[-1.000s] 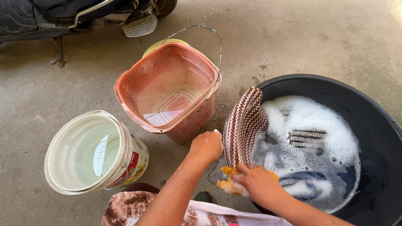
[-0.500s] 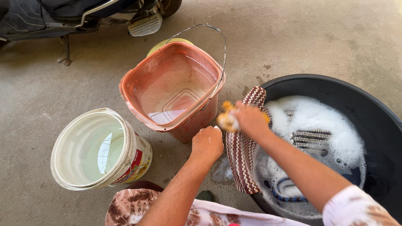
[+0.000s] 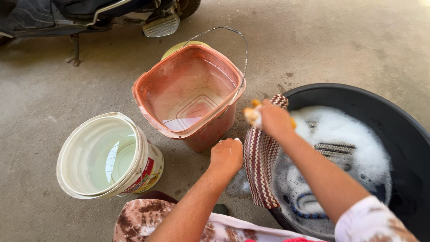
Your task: The person washes a patterned mat in a basin of soapy water using a sponge, scrubbing different sections and lifting it to rinse.
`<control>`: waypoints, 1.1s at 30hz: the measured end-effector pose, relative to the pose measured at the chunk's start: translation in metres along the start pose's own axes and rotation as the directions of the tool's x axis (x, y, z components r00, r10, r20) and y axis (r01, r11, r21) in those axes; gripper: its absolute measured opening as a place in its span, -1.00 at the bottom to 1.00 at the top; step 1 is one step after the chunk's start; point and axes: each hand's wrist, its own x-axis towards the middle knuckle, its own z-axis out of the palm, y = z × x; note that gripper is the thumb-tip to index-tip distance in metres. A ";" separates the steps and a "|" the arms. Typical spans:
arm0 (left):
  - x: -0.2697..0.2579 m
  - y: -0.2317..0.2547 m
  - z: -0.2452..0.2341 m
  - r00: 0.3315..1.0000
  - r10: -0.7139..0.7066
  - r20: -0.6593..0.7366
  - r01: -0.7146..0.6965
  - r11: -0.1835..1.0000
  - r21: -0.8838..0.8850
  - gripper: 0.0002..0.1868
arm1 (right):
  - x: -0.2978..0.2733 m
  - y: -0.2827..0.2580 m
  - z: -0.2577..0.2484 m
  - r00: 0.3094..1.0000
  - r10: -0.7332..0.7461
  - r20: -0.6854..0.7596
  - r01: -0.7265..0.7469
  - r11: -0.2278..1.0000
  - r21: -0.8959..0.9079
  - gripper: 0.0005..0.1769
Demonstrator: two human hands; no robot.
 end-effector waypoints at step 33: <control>0.037 -0.010 0.112 0.786 -0.166 0.595 0.552 0.622 -0.555 -0.04 | -0.199 0.029 -0.015 0.874 0.130 0.468 -0.142 0.990 -0.011 -0.62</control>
